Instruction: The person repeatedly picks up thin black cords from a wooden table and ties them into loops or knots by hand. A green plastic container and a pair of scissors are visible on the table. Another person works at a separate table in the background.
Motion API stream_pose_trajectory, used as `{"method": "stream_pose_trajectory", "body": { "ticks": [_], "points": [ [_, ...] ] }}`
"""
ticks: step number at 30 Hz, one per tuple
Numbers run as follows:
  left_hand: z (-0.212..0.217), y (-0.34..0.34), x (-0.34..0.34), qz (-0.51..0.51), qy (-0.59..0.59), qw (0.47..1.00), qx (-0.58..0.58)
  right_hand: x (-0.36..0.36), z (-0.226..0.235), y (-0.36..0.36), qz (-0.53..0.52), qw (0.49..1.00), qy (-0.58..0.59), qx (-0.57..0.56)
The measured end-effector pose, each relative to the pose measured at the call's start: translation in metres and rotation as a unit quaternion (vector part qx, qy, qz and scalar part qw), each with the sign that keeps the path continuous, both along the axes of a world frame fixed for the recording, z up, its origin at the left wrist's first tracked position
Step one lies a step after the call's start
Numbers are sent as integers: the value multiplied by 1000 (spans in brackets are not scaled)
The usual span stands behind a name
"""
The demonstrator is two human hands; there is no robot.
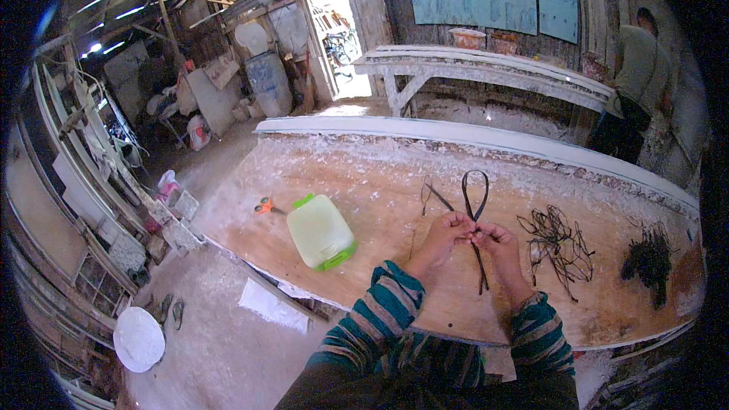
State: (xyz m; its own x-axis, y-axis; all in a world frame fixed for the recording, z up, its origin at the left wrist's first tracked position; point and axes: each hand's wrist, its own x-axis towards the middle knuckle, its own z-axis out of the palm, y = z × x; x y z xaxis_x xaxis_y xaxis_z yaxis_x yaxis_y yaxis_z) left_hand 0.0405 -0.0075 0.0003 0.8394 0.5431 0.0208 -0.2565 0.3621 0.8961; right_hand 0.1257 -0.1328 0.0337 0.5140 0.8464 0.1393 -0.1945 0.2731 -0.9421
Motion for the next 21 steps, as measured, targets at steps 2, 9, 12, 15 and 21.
{"method": "stream_pose_trajectory", "body": {
  "ticks": [2,9,12,15,21],
  "points": [
    [7,-2,0,-2,3,1000,-6,0,4,1,-15,1000,19,-5],
    [8,1,0,-21,23,999,15,2,-1,3,-44,999,-11,-11],
    [9,-1,0,-9,28,999,20,0,-2,5,-69,995,-66,2],
    [11,-4,0,3,15,1000,14,4,-12,8,-102,989,-106,10],
    [4,-4,7,1,-25,999,38,8,-20,10,-53,997,5,48]
  ]
}}
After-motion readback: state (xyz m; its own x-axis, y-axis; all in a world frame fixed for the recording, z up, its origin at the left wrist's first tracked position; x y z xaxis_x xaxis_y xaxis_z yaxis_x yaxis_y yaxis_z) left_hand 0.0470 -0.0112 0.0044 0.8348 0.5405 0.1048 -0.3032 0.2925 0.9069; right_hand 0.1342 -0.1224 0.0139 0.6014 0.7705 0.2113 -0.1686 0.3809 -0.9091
